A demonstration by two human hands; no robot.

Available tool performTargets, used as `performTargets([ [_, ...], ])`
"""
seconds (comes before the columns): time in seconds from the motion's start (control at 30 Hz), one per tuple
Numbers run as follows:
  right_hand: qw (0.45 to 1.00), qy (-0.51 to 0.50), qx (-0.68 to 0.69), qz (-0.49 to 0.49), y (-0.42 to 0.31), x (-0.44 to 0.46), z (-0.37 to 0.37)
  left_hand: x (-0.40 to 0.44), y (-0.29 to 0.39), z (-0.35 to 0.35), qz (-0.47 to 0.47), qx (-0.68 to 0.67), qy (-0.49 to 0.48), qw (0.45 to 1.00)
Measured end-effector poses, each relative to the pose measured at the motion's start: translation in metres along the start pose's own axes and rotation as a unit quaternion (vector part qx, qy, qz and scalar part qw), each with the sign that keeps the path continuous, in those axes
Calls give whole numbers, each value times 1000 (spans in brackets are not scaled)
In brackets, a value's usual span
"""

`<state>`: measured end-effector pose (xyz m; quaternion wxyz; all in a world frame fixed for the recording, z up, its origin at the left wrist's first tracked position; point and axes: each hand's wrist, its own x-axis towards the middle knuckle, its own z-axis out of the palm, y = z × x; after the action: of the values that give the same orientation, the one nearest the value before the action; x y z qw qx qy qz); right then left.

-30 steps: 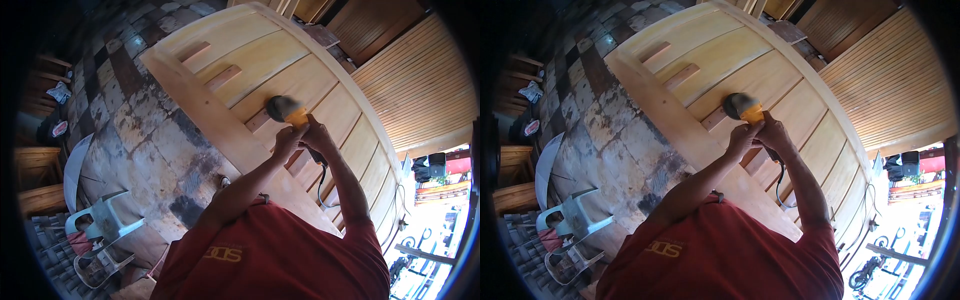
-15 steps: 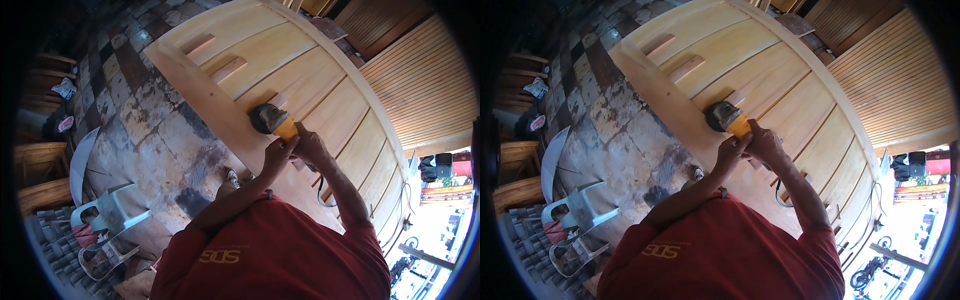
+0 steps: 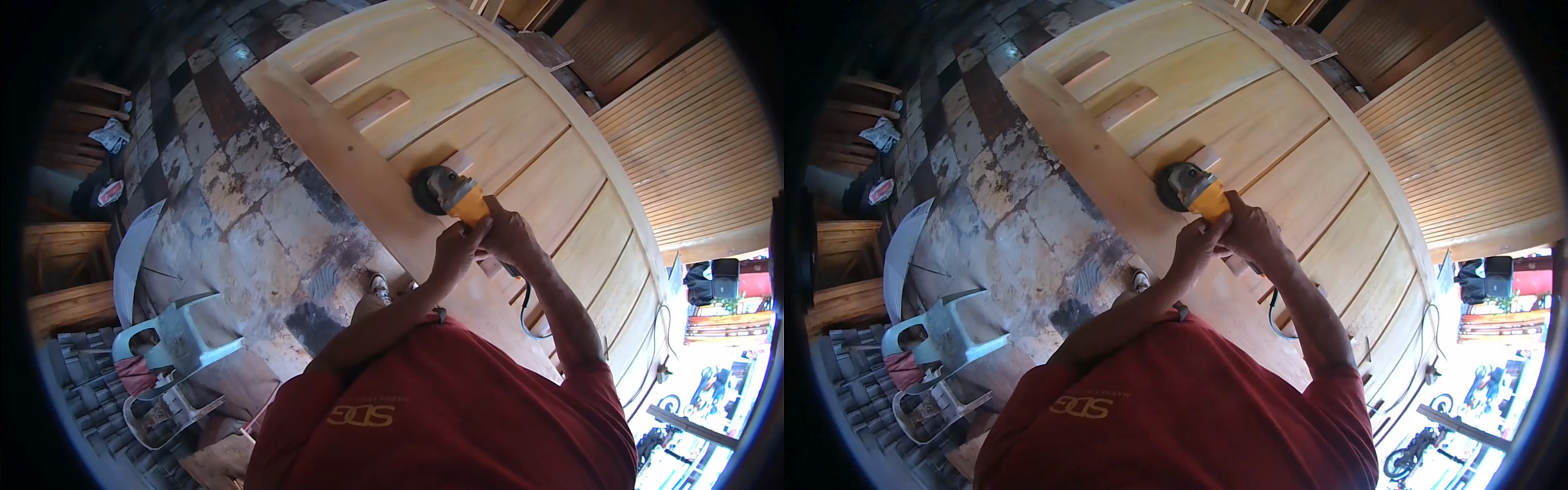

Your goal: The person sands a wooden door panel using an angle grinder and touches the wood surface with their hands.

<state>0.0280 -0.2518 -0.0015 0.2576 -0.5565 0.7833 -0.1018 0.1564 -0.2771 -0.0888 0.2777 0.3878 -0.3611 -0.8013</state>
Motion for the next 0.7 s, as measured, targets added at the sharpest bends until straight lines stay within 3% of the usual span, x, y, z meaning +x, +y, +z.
performTargets([
  [0.17,1000,13,2,-2,-1,5,-4,1,7,7,15,-69,1,998],
  [0.37,1000,2,12,-18,1,2,-7,-2,-5,4,1,-25,-6,1000],
  [0.7,998,38,33,29,26,24,-24,33,21,34,-11,-84,-53,995],
])
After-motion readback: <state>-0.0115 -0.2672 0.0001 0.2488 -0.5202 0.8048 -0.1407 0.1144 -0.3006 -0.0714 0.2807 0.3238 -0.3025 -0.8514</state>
